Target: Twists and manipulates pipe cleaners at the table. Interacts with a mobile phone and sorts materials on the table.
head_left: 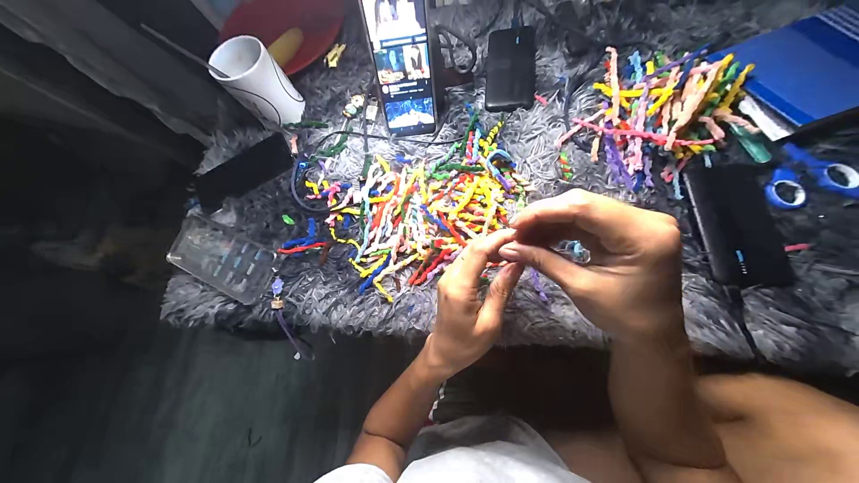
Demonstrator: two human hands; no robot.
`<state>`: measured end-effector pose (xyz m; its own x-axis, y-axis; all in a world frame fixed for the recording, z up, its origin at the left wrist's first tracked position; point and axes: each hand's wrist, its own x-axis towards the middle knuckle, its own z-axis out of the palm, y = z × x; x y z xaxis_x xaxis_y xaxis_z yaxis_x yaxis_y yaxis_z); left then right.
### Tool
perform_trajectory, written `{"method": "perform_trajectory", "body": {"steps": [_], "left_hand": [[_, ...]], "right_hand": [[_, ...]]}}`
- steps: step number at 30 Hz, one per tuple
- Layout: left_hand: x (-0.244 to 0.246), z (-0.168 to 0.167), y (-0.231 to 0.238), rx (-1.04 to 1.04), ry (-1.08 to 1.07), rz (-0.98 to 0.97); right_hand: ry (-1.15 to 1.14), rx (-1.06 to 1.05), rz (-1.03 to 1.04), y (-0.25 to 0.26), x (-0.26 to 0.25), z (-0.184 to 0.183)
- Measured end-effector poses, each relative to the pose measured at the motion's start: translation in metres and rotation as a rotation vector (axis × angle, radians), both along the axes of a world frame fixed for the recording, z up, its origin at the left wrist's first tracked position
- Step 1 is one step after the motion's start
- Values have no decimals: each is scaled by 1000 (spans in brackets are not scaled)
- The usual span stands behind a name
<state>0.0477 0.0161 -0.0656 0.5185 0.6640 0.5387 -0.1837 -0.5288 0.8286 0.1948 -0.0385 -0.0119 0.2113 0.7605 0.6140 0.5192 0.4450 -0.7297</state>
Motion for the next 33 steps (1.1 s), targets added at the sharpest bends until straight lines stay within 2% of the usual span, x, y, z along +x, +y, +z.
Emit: {"method": "perform_trajectory", "body": {"steps": [3,5,8,12,16,18,22,25,27,33], "left_hand": [[-1,6,0,-41,-65,-42],[-1,10,2,-14,-101,-38],[-2,16,4,19,-128,-1],[-3,19,5,64,-116,-14],[-6,21,2,37,-49,-190],[-7,24,-1,-156,-104,-373],[-7,28,-7,-824,-353,-836],[-4,26,-7,-1065,-455,-990],[-4,24,-5,-1039,-462,-930],[-3,21,-4,-585,-276,-448]], "right_hand": [[171,97,52,0,-4,-4],[244,79,86,-1,-3,-5],[293,13,150,-1,-3,-5],[342,25,198,-2,-7,-5],[515,52,188,-4,-12,-5],[623,61,197,-6,-17,-5],[811,74,271,-10,-29,-2],[889,46,316,-8,-29,-2],[878,11,303,-3,-25,-3],[816,27,243,8,-4,-7]]}}
